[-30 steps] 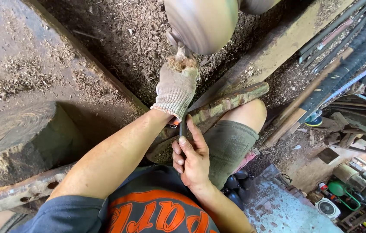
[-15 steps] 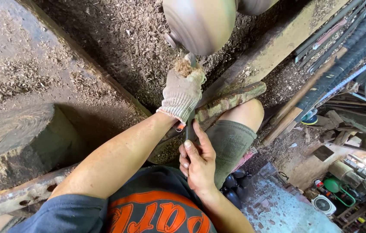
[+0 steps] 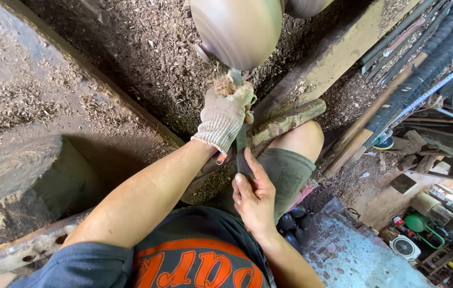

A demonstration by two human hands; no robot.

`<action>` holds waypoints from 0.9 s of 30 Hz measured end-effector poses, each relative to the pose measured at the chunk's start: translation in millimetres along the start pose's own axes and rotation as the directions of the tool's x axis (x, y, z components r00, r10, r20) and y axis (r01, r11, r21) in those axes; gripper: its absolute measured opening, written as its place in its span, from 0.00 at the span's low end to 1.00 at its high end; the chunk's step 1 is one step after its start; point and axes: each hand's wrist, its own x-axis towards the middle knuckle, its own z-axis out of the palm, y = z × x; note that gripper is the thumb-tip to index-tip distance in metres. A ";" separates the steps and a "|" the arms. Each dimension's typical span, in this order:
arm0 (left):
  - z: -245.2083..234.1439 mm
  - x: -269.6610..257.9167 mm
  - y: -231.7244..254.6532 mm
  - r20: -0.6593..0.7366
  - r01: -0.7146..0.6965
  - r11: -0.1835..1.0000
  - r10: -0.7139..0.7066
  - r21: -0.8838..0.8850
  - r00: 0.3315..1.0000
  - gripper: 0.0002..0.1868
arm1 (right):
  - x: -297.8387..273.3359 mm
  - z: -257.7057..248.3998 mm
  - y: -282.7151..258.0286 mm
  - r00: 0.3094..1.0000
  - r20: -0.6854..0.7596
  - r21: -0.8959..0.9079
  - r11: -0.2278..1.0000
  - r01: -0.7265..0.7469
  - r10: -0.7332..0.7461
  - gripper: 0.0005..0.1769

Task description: The person shapes a spinning wooden bowl on a lathe, holding a file against the rotating wood with a gloved hand while steadying the tool rest. They then use an angle grinder with a sanding pad to smooth the surface of the spinning wooden vessel.

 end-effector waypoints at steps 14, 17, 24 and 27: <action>3.0 6.3 5.9 0.090 0.125 0.985 -0.136 0.119 0.987 0.06 | 3.4 -19.4 2.4 0.992 -0.017 -0.250 0.961 0.119 -0.127 0.34; 1.2 9.7 -4.0 0.170 0.079 0.996 -0.086 0.049 0.982 0.07 | 4.1 -18.1 -11.1 0.947 0.020 -0.455 0.840 0.295 -0.322 0.33; 6.2 6.6 0.0 0.271 0.200 0.977 -0.174 -0.072 0.947 0.09 | 5.2 -31.7 -29.6 0.840 0.097 -0.790 0.472 0.391 -0.533 0.28; 6.1 2.7 0.4 0.277 0.152 0.986 -0.129 -0.063 0.952 0.10 | 4.1 -28.3 -29.2 0.832 0.095 -0.818 0.434 0.378 -0.547 0.28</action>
